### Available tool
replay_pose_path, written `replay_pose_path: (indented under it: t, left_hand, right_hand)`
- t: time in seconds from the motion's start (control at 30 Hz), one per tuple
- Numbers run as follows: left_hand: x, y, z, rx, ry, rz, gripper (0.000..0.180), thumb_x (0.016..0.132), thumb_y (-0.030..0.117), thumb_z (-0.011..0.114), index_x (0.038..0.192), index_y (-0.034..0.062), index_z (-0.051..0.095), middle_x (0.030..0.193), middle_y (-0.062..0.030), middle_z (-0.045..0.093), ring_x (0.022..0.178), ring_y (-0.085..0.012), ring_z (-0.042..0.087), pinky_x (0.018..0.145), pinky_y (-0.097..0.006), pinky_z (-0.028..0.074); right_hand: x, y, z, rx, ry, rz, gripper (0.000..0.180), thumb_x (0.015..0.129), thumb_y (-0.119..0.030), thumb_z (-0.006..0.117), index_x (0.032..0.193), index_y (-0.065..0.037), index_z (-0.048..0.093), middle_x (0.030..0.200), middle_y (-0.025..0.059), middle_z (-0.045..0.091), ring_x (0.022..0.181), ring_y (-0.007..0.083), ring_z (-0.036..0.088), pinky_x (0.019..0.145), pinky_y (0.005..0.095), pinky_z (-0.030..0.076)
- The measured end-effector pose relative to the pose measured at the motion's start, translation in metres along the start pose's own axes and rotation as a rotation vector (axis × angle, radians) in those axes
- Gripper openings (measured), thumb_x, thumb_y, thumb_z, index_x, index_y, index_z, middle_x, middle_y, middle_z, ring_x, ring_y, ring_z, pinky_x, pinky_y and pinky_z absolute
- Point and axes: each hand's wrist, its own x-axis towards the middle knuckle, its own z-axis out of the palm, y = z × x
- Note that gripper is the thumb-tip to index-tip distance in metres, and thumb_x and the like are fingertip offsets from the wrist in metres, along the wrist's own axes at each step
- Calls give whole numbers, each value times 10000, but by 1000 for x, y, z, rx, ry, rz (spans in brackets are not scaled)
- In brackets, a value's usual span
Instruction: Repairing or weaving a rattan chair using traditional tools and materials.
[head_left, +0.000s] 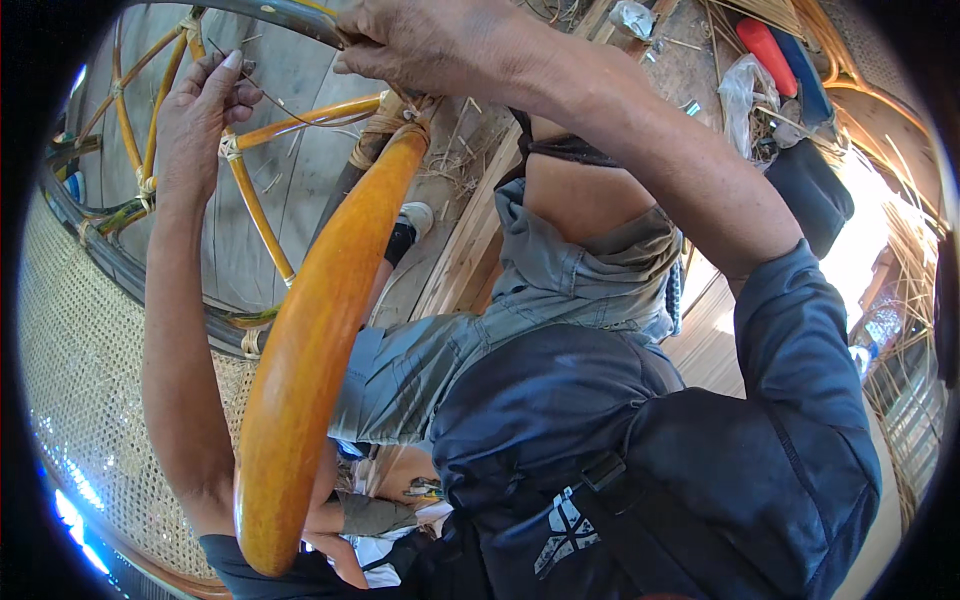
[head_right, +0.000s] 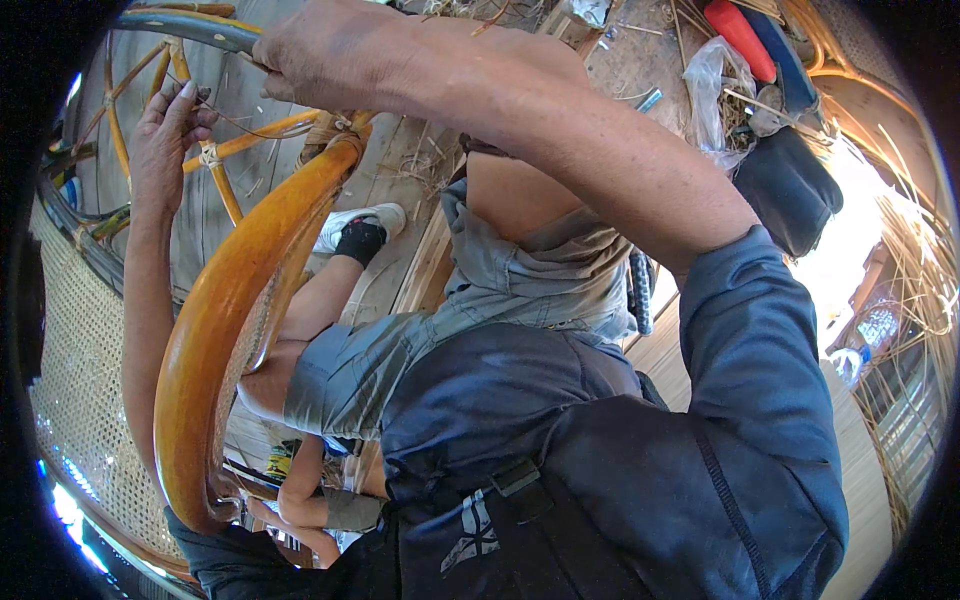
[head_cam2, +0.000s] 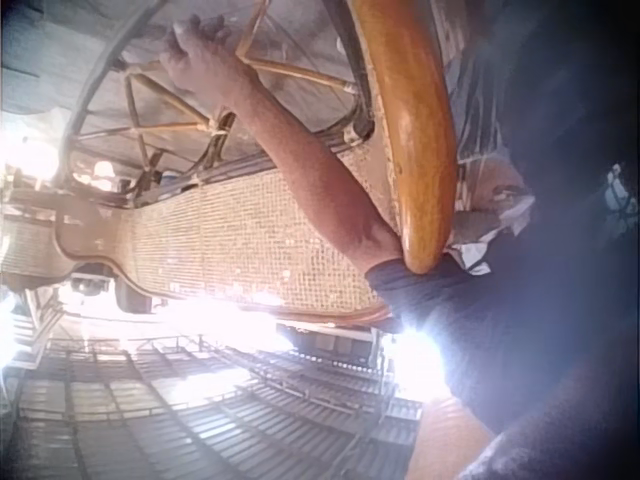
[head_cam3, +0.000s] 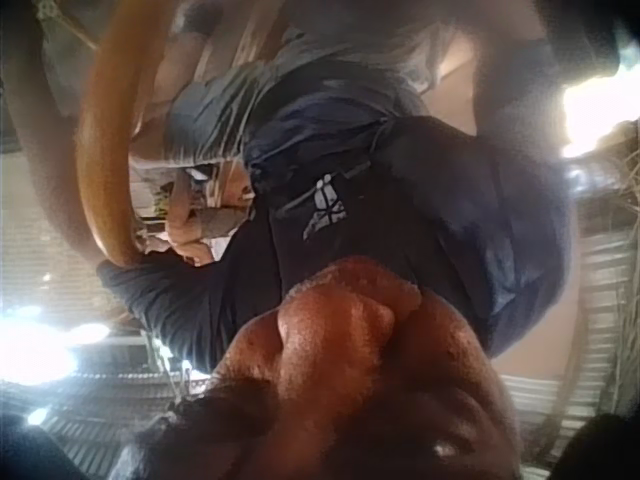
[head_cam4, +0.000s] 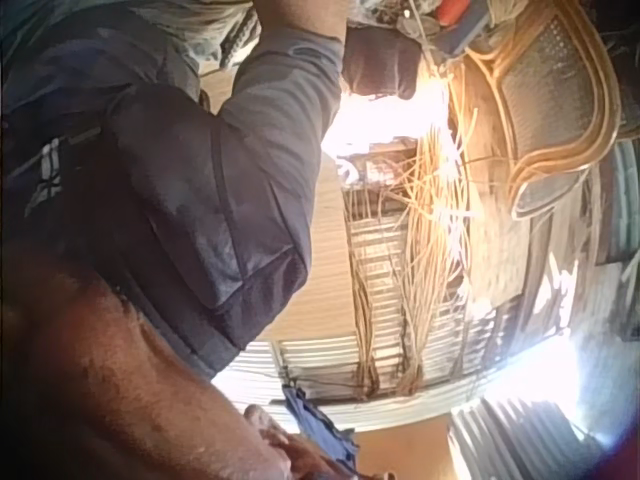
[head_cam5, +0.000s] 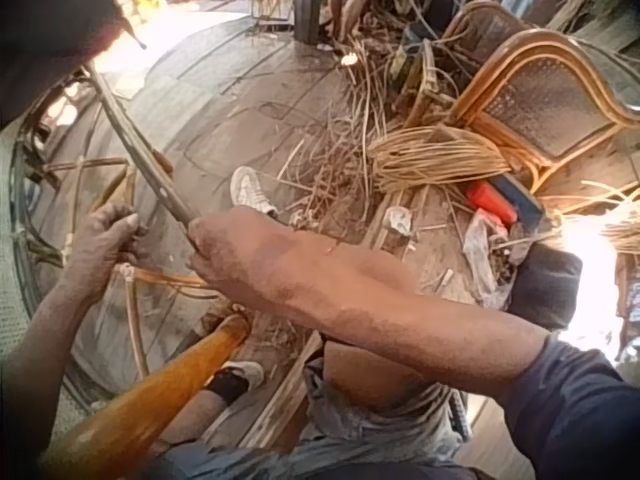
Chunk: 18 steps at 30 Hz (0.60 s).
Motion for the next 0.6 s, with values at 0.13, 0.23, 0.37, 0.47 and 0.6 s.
replay_pose_path:
  t: [0.13,0.23,0.37,0.47,0.6]
  left_hand:
    - [0,0,3,10,-5,7,321,864,269,585,1027,-6,553,811,-43,606,723,-85,595,626,-183,463]
    - [6,-2,3,-19,-29,-12,314,863,261,586,1024,-6,552,830,-44,603,724,-86,592,616,-180,459]
    - [4,-1,4,-21,-1,-18,297,865,247,583,1018,-6,552,852,-47,599,723,-86,590,607,-178,456]
    - [3,-2,0,-43,-1,-42,299,868,235,576,1040,-7,544,875,-52,595,720,-92,588,607,-184,457]
    - [4,4,6,-19,3,-31,292,885,258,550,1036,9,543,837,-41,585,721,-82,568,625,-190,447]
  right_hand:
    - [-5,-3,14,216,180,164,184,855,-204,516,860,-32,582,722,106,574,654,250,596,561,335,470]
    - [-7,-5,24,203,405,221,221,862,-255,535,889,-49,610,720,150,604,655,267,613,583,334,480]
    - [-18,-14,17,298,409,246,208,868,-241,527,873,-52,613,694,130,602,658,262,617,594,335,478]
    - [-45,-9,-23,428,450,307,177,863,-220,535,878,-64,618,730,103,609,701,243,622,615,330,483]
    - [-112,35,-74,648,819,579,144,858,-116,554,888,25,556,644,41,542,539,98,515,494,219,435]
